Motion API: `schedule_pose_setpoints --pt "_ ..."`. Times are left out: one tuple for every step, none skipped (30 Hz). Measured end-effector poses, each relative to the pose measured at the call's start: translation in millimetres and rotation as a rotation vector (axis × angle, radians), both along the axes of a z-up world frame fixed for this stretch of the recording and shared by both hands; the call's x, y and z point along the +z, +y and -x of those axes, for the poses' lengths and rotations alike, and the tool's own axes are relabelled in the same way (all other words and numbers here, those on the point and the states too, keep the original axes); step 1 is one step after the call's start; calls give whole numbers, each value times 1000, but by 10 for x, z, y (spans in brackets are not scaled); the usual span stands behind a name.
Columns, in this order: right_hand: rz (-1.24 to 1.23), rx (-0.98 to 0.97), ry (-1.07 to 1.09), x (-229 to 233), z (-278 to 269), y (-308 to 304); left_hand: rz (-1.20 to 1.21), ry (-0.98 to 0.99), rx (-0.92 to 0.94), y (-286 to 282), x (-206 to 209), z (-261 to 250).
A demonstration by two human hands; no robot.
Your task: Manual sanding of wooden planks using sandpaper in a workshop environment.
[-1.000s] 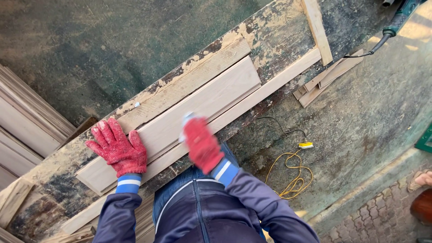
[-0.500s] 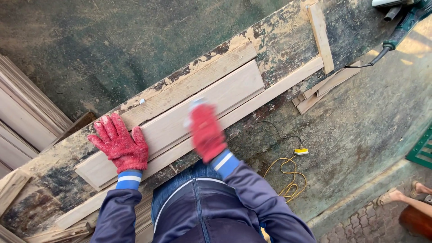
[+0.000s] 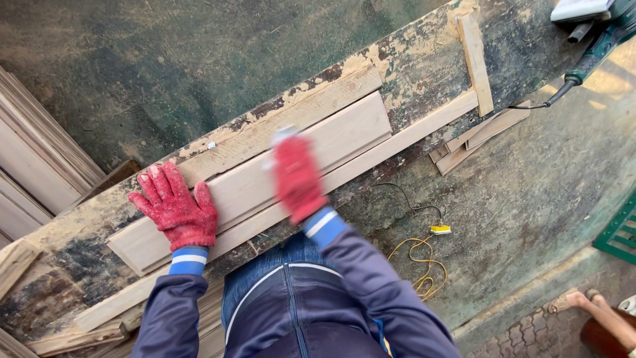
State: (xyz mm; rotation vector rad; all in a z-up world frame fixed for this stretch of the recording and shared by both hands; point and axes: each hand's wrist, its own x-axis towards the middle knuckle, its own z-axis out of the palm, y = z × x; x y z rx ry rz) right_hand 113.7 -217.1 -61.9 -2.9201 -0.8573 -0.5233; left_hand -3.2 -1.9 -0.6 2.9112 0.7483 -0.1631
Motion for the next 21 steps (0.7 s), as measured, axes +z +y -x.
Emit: schedule_pose_setpoints --pt "-85 130 161 59 298 198 -2 1 6 -14 -14 19" --pt "-178 257 315 113 552 437 -12 -4 6 16 -27 -12" --pt "-184 256 312 -33 380 346 -18 -7 5 7 1 -29" --pt "-219 280 223 -176 236 242 -10 2 9 -6 28 -32" --pt "-253 302 135 -323 97 144 -2 11 12 -12 51 -34" --pt "-249 304 138 -314 -172 -248 2 13 15 -17 39 -46" --pt "-176 225 76 -303 -437 -625 -1 10 17 -8 27 -54" --pt "-106 158 15 -291 -714 -979 -8 8 30 -2 26 -37" --pt "-105 171 19 -363 -735 -1110 -6 12 44 -32 37 -17" --pt "-83 105 -13 -438 -788 -1215 -1 22 50 -28 46 -39" --pt "-62 38 -45 -511 -843 -1320 4 31 57 -26 57 -61" --pt "-60 48 -47 -411 -665 -1033 7 30 68 -28 64 -65" --pt "-32 74 -57 -317 -479 -753 16 38 71 -33 66 -69" --pt "-7 101 -65 -229 -276 -470 23 48 76 -36 74 -60" --pt "-7 113 -64 -181 -21 -193 24 49 89 -27 24 -38" --pt "-222 257 47 -137 241 97 12 1 62 -3 -20 -15" --pt "-437 400 162 -90 509 380 0 -46 34 22 -65 9" --pt "-443 414 167 -88 378 310 -7 -43 49 25 -75 8" --pt "-433 436 140 -93 248 249 -21 -78 39 33 -91 10" --pt "-420 457 119 -96 148 162 -29 -107 29 16 -108 44" --pt "-421 470 131 -364 -144 -254 -30 -98 44 11 -150 54"
